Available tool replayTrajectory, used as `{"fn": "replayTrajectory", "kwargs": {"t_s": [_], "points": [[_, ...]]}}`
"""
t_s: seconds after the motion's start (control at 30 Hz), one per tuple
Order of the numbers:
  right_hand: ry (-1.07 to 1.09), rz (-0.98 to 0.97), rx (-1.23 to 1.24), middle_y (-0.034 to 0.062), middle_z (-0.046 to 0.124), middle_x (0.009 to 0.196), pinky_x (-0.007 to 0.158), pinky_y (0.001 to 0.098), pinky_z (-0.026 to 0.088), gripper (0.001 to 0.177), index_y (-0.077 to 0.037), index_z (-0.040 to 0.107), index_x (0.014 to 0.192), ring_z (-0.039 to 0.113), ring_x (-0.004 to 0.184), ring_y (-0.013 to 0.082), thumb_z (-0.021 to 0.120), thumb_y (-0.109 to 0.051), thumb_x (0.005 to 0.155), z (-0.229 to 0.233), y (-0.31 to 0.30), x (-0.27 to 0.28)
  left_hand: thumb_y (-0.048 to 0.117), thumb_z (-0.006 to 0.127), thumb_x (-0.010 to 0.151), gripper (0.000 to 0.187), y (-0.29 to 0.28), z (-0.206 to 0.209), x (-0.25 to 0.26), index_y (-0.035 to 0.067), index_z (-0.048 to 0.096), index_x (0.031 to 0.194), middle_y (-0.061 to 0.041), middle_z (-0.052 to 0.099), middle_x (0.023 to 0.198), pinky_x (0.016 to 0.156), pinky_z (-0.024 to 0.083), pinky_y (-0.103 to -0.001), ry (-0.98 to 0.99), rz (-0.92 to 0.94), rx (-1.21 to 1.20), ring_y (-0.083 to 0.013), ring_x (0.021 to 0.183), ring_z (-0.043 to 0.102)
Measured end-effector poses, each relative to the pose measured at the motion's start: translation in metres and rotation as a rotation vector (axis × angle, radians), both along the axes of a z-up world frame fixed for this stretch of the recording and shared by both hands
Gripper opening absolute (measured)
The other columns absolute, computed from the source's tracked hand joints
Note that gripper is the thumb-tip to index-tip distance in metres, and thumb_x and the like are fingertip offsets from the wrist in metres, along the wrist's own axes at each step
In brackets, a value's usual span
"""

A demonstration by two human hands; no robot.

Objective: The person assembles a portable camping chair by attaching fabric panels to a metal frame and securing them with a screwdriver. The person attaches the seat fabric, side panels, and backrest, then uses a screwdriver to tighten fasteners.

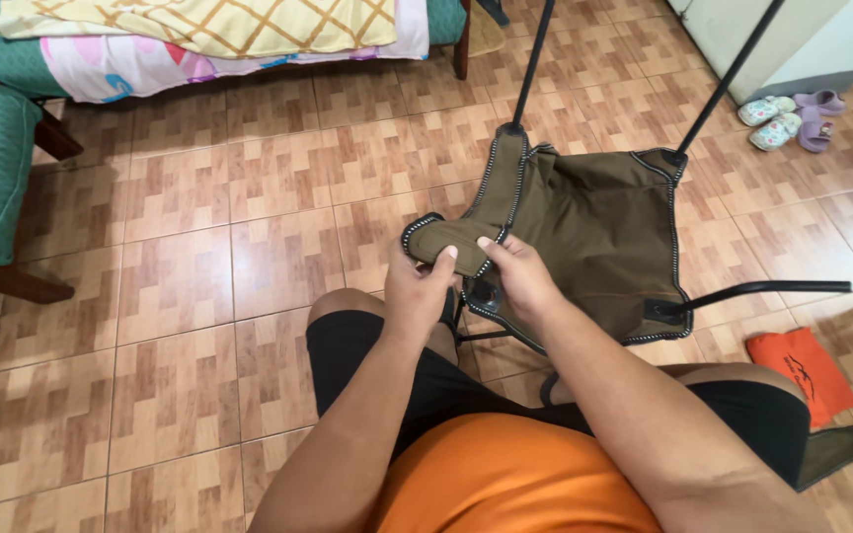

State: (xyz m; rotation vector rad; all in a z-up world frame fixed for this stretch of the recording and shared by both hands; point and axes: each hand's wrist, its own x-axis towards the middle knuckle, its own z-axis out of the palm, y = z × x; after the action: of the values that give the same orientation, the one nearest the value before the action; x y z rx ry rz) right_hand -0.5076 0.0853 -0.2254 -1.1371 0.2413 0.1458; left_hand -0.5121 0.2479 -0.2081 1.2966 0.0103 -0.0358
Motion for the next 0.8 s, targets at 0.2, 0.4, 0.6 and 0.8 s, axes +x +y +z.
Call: {"fn": "replayTrajectory", "kwargs": {"t_s": [0.2, 0.4, 0.6, 0.8], "points": [[0.009, -0.023, 0.061, 0.0087, 0.07, 0.1, 0.078, 0.0345, 0.055, 0.023, -0.004, 0.066, 0.112, 0.065, 0.089, 0.0199, 0.058, -0.025, 0.106, -0.047, -0.008, 0.001, 0.02, 0.062, 0.099, 0.038, -0.021, -0.03, -0.007, 0.007, 0.052, 0.134, -0.003, 0.065, 0.116, 0.075, 0.056, -0.026, 0.155, -0.086, -0.116, -0.0077, 0.093, 0.064], [0.032, -0.029, -0.377, 0.0059, 0.073, 0.105, 0.087, 0.0287, 0.055, 0.025, -0.004, 0.067, 0.118, 0.069, 0.096, 0.0152, 0.063, -0.019, 0.098, -0.054, -0.065, -0.033, 0.026, 0.055, 0.103, 0.034, -0.022, -0.041, 0.005, -0.001, 0.06, 0.122, -0.007, 0.07, 0.109, 0.074, 0.061, -0.029, 0.122, -0.015, -0.04, -0.015, 0.089, 0.071], [0.058, -0.14, -0.39, 0.0046, 0.073, 0.108, 0.085, 0.0283, 0.054, 0.027, -0.005, 0.066, 0.12, 0.069, 0.098, 0.0142, 0.061, -0.021, 0.099, -0.029, -0.136, -0.096, 0.026, 0.053, 0.102, 0.033, -0.014, -0.052, 0.002, -0.001, 0.061, 0.119, -0.007, 0.07, 0.107, 0.072, 0.059, -0.028, 0.142, 0.043, 0.078, -0.0122, 0.088, 0.069], [0.124, -0.125, -0.38, 0.0064, 0.071, 0.108, 0.079, 0.029, 0.055, 0.026, -0.004, 0.065, 0.12, 0.068, 0.093, 0.0145, 0.06, -0.021, 0.1, -0.029, -0.168, -0.144, 0.033, 0.054, 0.109, 0.044, -0.016, -0.068, -0.023, -0.009, 0.063, 0.119, -0.021, 0.065, 0.104, 0.079, 0.052, -0.036, 0.112, -0.067, 0.424, -0.0266, 0.09, 0.06]]}}
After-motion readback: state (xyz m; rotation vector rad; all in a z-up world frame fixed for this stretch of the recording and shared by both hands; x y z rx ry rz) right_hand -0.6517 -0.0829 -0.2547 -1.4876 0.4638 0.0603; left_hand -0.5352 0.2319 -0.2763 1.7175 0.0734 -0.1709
